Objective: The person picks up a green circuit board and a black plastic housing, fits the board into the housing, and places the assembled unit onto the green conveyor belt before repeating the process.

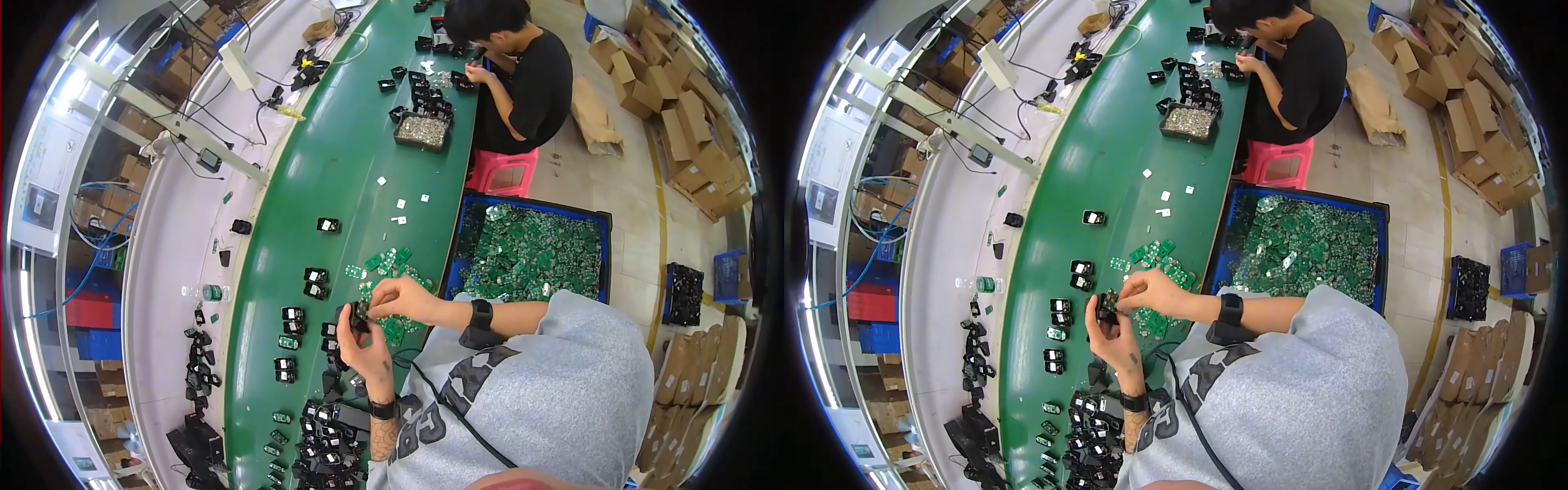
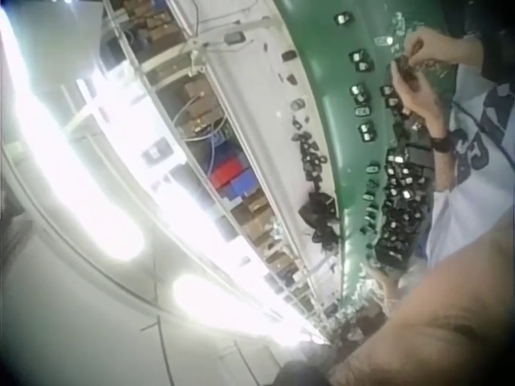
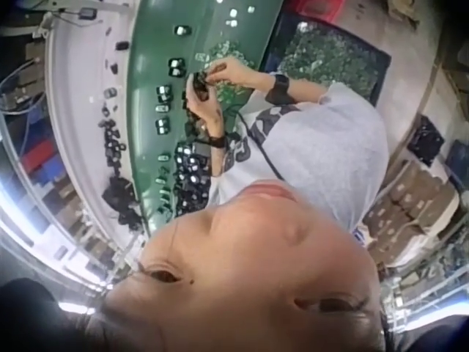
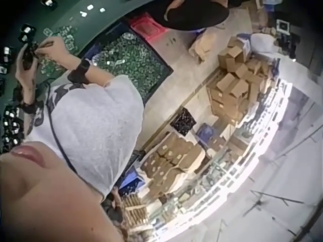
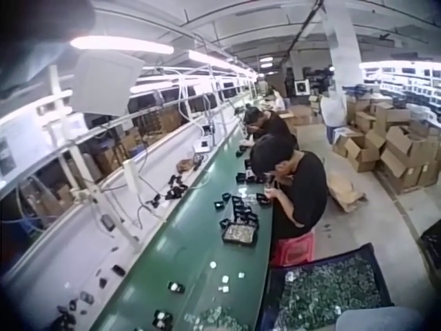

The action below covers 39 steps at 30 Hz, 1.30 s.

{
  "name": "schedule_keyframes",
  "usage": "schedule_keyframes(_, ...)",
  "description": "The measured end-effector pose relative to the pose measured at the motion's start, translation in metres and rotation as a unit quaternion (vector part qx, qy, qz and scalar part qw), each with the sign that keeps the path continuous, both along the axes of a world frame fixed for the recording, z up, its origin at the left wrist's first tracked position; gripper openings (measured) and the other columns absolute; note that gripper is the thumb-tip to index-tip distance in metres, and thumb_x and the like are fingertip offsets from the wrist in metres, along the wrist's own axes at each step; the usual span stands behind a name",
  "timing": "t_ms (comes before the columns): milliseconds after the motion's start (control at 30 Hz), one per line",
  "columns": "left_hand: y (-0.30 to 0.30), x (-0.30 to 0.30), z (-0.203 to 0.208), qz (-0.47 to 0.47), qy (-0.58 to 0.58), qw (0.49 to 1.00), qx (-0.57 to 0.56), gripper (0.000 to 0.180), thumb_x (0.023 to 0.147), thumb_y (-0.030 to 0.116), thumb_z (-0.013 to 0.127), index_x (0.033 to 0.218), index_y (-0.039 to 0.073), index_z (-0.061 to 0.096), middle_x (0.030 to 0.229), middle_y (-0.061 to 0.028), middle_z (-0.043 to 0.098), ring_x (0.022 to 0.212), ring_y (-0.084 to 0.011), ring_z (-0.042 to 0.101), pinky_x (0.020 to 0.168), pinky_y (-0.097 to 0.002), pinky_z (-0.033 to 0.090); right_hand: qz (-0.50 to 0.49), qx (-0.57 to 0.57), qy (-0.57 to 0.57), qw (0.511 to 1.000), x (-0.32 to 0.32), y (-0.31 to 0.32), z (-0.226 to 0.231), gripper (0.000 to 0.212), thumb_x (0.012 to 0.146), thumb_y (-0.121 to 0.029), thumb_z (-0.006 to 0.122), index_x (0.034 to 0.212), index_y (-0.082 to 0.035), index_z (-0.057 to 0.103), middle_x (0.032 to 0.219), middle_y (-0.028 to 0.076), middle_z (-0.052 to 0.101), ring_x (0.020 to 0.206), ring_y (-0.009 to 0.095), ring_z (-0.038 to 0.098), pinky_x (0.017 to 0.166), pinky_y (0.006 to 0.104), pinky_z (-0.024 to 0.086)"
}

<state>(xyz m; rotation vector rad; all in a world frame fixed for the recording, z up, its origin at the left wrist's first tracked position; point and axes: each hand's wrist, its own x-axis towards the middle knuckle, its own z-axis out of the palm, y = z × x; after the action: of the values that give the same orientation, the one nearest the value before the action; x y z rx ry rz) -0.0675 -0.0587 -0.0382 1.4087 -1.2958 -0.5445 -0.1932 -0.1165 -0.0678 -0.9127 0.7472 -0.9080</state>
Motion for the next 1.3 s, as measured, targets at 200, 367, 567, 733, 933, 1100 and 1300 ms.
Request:
schedule_keyframes(200,0.006,0.020,-0.009,-0.045,0.266,0.952,0.142,0.060,0.082,-0.009,0.057,0.137,0.007,0.040,0.115,-0.0106,0.057,0.095,-0.0175,0.060,0.075,-0.0274,0.055,0.010,-0.405,0.190,0.894,-0.021,-0.016,0.021,0.045,0.070,-0.023,0.081,0.111,-0.011,0.064,0.122,0.011,0.055,0.118,0.029,0.051,0.098,0.0409,0.043)
schedule_keyframes(367,0.015,0.028,-0.003,-0.093,0.359,0.898,0.237,0.060,0.088,0.000,0.056,0.142,0.012,0.033,0.127,-0.0104,0.050,0.104,-0.0176,0.057,0.078,-0.0326,0.057,0.158,-0.522,0.211,0.811,-0.022,-0.023,0.020,0.044,0.071,-0.022,0.076,0.110,-0.008,0.064,0.132,0.014,0.050,0.121,0.033,0.049,0.100,0.0461,0.040)
schedule_keyframes(567,0.015,0.040,0.008,-0.164,0.396,0.866,0.258,0.065,0.094,0.005,0.050,0.150,0.018,0.020,0.130,-0.0114,0.050,0.108,-0.0210,0.058,0.081,-0.0347,0.059,0.173,-0.425,0.196,0.867,-0.021,-0.020,0.033,0.037,0.075,-0.020,0.073,0.108,-0.006,0.064,0.130,0.015,0.051,0.118,0.032,0.052,0.098,0.0410,0.043)
schedule_keyframes(733,0.014,0.040,0.002,-0.161,0.411,0.870,0.220,0.062,0.092,0.000,0.050,0.147,0.014,0.025,0.128,-0.0110,0.050,0.104,-0.0194,0.060,0.076,-0.0315,0.058,0.158,-0.412,0.193,0.876,-0.016,-0.024,0.038,0.037,0.075,-0.019,0.076,0.108,-0.008,0.064,0.130,0.011,0.053,0.120,0.030,0.051,0.100,0.0404,0.042)
schedule_keyframes(933,0.002,0.031,-0.012,-0.052,0.121,0.990,0.040,0.055,0.089,-0.004,0.050,0.141,0.007,0.038,0.123,-0.0096,0.055,0.100,-0.0154,0.059,0.069,-0.0239,0.054,0.051,-0.550,0.182,0.813,-0.003,-0.015,0.041,0.041,0.070,-0.017,0.080,0.106,-0.009,0.064,0.130,0.010,0.053,0.117,0.030,0.052,0.101,0.0453,0.039)
schedule_keyframes(1100,0.009,0.028,0.008,-0.070,0.375,0.915,0.132,0.059,0.088,-0.004,0.040,0.146,0.006,0.033,0.126,-0.0095,0.053,0.101,-0.0133,0.060,0.071,-0.0238,0.054,0.056,-0.574,0.191,0.794,-0.002,-0.015,0.043,0.040,0.070,-0.019,0.078,0.107,-0.012,0.065,0.132,0.008,0.053,0.126,0.029,0.045,0.099,0.0464,0.038)
schedule_keyframes(1300,0.014,0.025,0.022,-0.116,0.494,0.853,0.121,0.063,0.091,0.002,0.047,0.149,0.008,0.021,0.120,-0.0116,0.055,0.107,-0.0189,0.061,0.074,-0.0273,0.058,0.095,-0.579,0.227,0.777,0.000,-0.013,0.037,0.041,0.069,-0.021,0.079,0.107,-0.014,0.065,0.136,0.007,0.049,0.132,0.031,0.039,0.102,0.0496,0.036)
